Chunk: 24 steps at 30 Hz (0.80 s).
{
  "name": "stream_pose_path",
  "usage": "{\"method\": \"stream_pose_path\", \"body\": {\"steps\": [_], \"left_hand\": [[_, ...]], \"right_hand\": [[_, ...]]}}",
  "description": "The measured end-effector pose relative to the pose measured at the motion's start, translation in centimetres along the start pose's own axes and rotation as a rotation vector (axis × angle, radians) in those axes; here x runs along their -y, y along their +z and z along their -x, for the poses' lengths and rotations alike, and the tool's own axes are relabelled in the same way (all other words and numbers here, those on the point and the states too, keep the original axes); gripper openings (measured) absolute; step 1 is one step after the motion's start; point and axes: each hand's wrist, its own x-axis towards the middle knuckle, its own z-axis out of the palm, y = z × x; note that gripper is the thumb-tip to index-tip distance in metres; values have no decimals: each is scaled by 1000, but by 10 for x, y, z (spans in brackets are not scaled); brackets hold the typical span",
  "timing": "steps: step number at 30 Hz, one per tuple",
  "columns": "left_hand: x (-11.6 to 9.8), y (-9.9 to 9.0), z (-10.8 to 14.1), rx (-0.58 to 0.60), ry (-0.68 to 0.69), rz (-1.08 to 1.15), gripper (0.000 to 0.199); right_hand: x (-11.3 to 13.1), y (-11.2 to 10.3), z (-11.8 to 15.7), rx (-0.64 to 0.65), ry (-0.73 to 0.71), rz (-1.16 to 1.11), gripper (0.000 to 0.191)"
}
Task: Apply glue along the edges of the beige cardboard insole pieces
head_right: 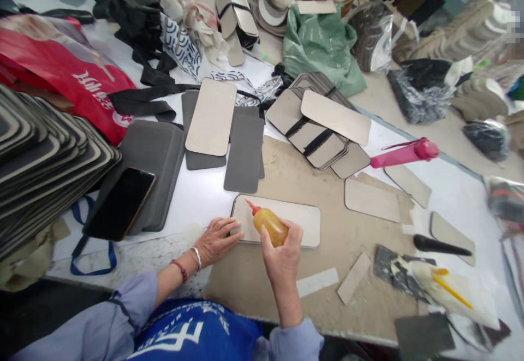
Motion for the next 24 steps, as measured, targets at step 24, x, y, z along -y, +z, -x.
{"method": "stream_pose_path", "body": {"steps": [24], "left_hand": [[0, -3, 0, 55, -41, 127, 33]], "right_hand": [[24, 7, -5, 30, 12, 201, 23]]}}
